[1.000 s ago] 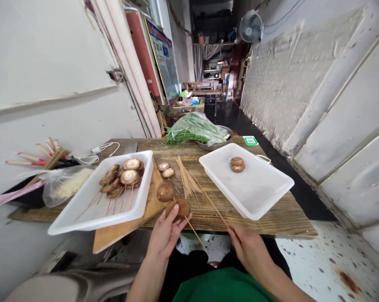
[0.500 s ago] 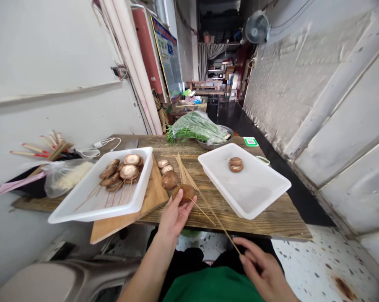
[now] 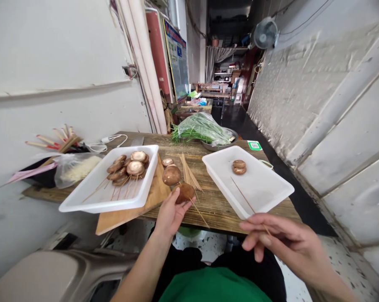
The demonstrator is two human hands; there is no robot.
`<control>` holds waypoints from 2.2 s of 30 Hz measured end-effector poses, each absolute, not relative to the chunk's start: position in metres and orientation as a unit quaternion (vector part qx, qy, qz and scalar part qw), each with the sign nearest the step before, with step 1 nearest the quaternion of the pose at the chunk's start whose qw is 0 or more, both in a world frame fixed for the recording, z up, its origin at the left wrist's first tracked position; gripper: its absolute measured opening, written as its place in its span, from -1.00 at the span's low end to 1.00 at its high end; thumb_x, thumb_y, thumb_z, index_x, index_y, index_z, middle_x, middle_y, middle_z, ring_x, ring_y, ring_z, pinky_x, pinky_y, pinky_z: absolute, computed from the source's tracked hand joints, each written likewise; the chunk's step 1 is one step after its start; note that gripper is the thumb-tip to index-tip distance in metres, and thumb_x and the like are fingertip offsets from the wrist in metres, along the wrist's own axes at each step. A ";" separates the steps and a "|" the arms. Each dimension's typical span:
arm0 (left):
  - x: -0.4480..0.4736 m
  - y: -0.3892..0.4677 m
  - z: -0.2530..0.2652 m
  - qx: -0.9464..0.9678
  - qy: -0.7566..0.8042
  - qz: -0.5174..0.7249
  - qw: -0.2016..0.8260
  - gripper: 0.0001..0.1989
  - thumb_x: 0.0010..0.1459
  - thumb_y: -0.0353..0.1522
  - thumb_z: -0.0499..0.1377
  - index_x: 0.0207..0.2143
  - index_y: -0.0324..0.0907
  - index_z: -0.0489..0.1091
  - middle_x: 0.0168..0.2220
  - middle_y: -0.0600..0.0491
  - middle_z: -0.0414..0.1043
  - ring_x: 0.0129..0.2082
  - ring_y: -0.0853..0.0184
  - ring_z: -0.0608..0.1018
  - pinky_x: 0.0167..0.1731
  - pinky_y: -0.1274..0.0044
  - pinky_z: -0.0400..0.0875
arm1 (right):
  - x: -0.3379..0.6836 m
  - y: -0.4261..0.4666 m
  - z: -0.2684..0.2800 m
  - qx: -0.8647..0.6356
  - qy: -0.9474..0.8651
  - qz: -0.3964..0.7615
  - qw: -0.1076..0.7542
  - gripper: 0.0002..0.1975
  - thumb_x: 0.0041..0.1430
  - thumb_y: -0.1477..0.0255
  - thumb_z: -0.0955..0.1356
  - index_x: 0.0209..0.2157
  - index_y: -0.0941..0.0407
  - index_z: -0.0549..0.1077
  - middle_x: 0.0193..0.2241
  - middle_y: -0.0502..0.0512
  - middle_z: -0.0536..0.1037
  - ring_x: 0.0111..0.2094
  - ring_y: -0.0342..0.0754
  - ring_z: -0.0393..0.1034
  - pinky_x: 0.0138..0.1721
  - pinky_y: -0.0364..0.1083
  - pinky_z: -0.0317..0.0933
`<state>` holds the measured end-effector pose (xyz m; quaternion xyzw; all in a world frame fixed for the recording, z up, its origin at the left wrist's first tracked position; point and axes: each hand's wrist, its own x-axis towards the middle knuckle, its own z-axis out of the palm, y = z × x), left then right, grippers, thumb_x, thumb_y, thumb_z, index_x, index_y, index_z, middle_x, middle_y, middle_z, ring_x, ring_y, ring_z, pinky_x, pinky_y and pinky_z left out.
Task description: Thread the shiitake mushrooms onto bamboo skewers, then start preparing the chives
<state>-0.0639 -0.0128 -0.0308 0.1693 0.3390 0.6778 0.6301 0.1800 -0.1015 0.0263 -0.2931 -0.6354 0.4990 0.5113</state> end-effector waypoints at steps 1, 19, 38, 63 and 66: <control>-0.067 -0.014 -0.030 0.158 0.339 0.676 0.635 -0.86 0.03 -0.45 0.19 -0.30 -0.29 0.38 -0.24 -0.11 0.49 -0.22 0.19 0.53 -0.13 0.15 0.39 | 0.176 -0.096 0.031 -0.282 -0.643 0.504 0.503 -0.81 0.20 0.44 0.29 -0.14 0.08 0.44 -0.27 0.19 0.57 -0.48 -0.05 0.50 -0.56 -0.10 0.42; -0.087 -0.028 -0.020 0.143 0.289 0.668 0.671 -0.89 0.04 -0.46 0.18 -0.31 -0.26 0.40 -0.14 -0.12 0.46 -0.07 0.13 0.46 -0.04 0.13 0.32 | 0.105 -0.017 0.005 -0.436 -0.779 0.038 0.450 -0.67 0.24 0.37 0.15 -0.38 0.18 0.47 -0.44 0.14 0.44 -0.40 -0.07 0.33 -0.36 -0.13 0.21; -0.048 -0.024 -0.006 0.134 0.334 0.679 0.640 -0.93 0.06 -0.47 0.16 -0.36 -0.32 0.39 -0.21 -0.13 0.49 -0.14 0.15 0.49 -0.09 0.10 0.34 | 0.098 -0.081 -0.048 -0.413 -0.869 -0.098 0.255 -0.56 0.04 0.73 0.17 -0.01 0.36 0.34 -0.57 0.13 0.47 -0.60 -0.07 0.35 -0.55 -0.12 0.29; -0.036 -0.029 -0.001 0.164 0.327 0.687 0.628 -0.96 0.05 -0.49 0.16 -0.40 -0.31 0.40 -0.26 -0.06 0.50 -0.21 0.24 0.50 -0.07 0.09 0.31 | 0.106 -0.090 -0.047 -0.386 -0.866 -0.143 0.283 -0.61 0.06 0.72 0.18 -0.04 0.37 0.33 -0.61 0.06 0.42 -0.66 -0.11 0.27 -0.67 -0.13 0.03; -0.034 -0.031 -0.001 0.168 0.322 0.684 0.632 -0.96 0.04 -0.49 0.17 -0.41 -0.31 0.40 -0.29 -0.04 0.50 -0.22 0.25 0.50 -0.07 0.09 0.32 | 0.106 -0.091 -0.048 -0.393 -0.862 -0.152 0.281 -0.60 0.04 0.72 0.19 -0.04 0.36 0.33 -0.61 0.05 0.41 -0.66 -0.11 0.27 -0.67 -0.12 0.02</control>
